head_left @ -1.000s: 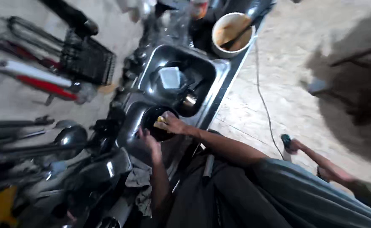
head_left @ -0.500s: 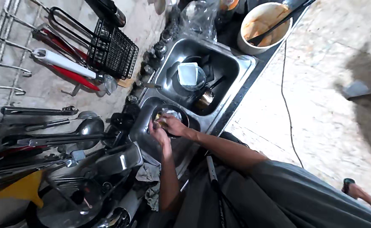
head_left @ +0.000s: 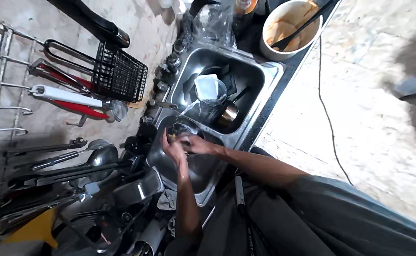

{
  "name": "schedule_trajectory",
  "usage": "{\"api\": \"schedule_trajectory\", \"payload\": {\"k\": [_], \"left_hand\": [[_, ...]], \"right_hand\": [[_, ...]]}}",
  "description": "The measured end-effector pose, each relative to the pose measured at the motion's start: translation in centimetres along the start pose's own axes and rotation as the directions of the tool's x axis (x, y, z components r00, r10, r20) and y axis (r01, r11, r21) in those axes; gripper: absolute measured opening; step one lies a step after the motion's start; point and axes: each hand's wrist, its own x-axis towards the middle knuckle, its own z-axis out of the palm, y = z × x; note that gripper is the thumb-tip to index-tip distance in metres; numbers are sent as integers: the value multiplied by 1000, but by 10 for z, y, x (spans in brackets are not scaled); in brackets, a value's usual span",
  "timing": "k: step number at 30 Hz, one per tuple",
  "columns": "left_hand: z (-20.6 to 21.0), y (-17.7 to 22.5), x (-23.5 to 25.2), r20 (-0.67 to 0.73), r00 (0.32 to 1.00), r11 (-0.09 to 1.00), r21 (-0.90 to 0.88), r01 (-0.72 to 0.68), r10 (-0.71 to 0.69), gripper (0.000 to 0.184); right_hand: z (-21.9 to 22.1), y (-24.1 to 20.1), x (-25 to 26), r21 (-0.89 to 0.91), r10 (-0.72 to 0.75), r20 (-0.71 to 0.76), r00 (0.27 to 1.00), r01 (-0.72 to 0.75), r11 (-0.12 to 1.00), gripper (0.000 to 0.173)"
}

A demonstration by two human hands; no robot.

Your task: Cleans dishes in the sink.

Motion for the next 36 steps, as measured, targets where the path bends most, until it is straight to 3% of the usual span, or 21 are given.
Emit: {"api": "schedule_trajectory", "payload": {"k": [1, 3, 5, 6, 9, 11, 13, 16, 17, 19, 22, 23, 25, 27, 31, 36], "left_hand": [[-6, 1, 2, -17, 1000, 1000, 8, 8, -8, 38], [-14, 2, 1, -34, 999, 999, 49, -20, 21, 38], [-17, 3, -6, -18, 998, 994, 98, -50, 53, 37], [-15, 3, -11, -2, 999, 994, 101, -49, 49, 37], [-10, 2, -19, 23, 1000, 998, 63, -14, 12, 36], [-13, -2, -18, 28, 999, 999, 20, 37, -37, 36], [-19, -4, -11, 4, 997, 996, -31, 82, -81, 35], [-36, -7, -3, -35, 996, 995, -49, 81, -83, 36], [-39, -8, -5, -41, 997, 998, -14, 60, -61, 36], [-37, -10, -11, -38, 999, 999, 22, 33, -32, 35], [-28, -11, -19, 7, 997, 996, -52, 76, -76, 34], [-27, -13, -19, 25, 995, 991, -96, 97, -95, 34], [-29, -16, -18, 20, 988, 976, -154, 156, -154, 35], [-37, -15, -15, -5, 983, 968, -174, 179, -183, 34], [-42, -18, -15, -56, 993, 989, -120, 92, -99, 35], [-42, -18, -15, -42, 989, 979, -152, 134, -141, 34]], "right_hand": [[-6, 3, -9, -11, 4, 118, 993, -3, 1000, 22], [-16, 12, -19, -155, 124, 183, 975, -96, 983, 23], [-16, 23, -15, -351, 288, 36, 957, -258, 900, 31], [-12, 28, -8, -404, 298, -86, 951, -307, 862, 34], [7, 19, 16, -312, 164, -318, 934, -266, 912, 36], [20, 4, 16, -216, 93, -238, 967, -146, 965, 35], [26, -3, 2, -149, 32, -19, 999, -35, 988, 26], [11, 4, -22, -204, 113, 265, 957, -59, 977, 23], [4, 9, -25, -305, 188, 279, 942, -98, 947, 24], [0, 23, -20, -469, 238, 131, 962, -152, 870, 26], [14, 35, -1, -441, 59, -145, 988, -118, 890, 34], [21, 28, 0, -394, -5, -133, 991, -49, 918, 33], [29, 11, -11, -295, -70, 32, 997, 76, 953, 25], [20, 10, -24, -273, -23, 176, 984, 71, 959, 21], [14, 31, -22, -391, 160, -12, 987, -152, 908, 27], [37, 4, -26, -299, -18, 237, 971, 91, 950, 25]]}}
